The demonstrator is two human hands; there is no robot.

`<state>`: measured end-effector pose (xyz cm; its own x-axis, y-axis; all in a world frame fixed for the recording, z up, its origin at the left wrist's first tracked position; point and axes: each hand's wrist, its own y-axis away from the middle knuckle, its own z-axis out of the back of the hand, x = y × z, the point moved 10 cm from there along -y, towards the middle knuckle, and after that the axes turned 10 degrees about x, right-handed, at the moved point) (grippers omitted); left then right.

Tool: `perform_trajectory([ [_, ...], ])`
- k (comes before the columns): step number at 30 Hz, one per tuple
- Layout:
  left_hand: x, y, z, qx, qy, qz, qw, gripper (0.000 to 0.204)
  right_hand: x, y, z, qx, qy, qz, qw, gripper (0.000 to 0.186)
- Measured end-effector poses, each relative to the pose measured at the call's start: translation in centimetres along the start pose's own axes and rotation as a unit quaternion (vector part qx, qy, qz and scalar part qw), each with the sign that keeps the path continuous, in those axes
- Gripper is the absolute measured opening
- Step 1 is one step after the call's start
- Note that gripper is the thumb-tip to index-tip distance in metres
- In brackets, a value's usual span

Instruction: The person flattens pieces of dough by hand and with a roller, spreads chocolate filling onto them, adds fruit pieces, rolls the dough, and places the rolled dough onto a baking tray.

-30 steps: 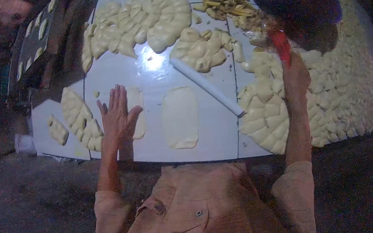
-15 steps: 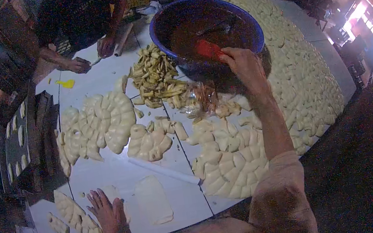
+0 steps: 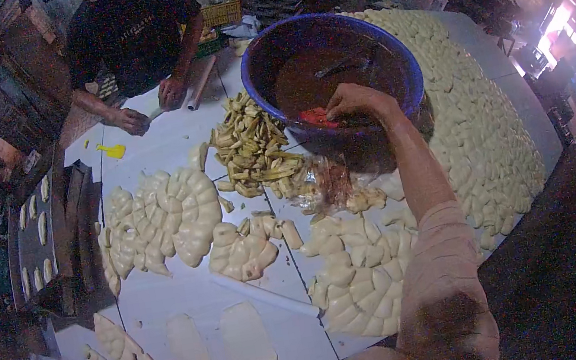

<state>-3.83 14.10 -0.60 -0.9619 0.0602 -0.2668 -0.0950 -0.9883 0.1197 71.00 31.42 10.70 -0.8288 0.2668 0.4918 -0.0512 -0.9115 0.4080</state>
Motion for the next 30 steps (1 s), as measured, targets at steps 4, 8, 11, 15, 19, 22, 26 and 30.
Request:
perform_trajectory([
  [4,-1.5,1.2,0.7,-0.114,-0.035,-0.037,0.992,0.068,-1.0,1.7,-0.6,0.042,-0.141,-0.028,0.989,0.029],
  [8,-0.4,0.5,0.0,-0.095,-0.017,0.016,0.995,0.068,-2.8,2.2,-1.6,0.096,-0.283,-0.041,0.953,0.026],
  [11,-1.7,0.5,0.9,-0.112,-0.027,0.002,0.993,0.064,-2.3,2.1,-1.4,0.083,-0.281,-0.053,0.955,0.026],
  [15,-1.5,0.5,0.9,-0.135,-0.024,-0.018,0.99,0.065,-1.8,2.4,-1.1,0.088,-0.308,-0.033,0.947,0.028],
  [19,-1.0,1.1,0.4,-0.13,-0.015,-0.007,0.991,0.065,-0.8,3.1,-0.4,0.076,-0.296,-0.02,0.952,0.03],
  [22,-1.0,1.3,0.5,-0.129,-0.006,-0.01,0.992,0.064,1.8,4.8,0.0,0.052,-0.292,-0.007,0.955,0.033],
  [26,-1.1,1.6,0.8,-0.104,-0.005,-0.025,0.994,0.062,3.9,4.9,-2.5,0.074,-0.278,0.004,0.958,0.04],
  [30,-2.2,0.3,2.0,-0.165,0.17,-0.065,0.969,0.065,11.7,8.4,-4.9,0.107,-0.215,0.083,0.967,0.039],
])
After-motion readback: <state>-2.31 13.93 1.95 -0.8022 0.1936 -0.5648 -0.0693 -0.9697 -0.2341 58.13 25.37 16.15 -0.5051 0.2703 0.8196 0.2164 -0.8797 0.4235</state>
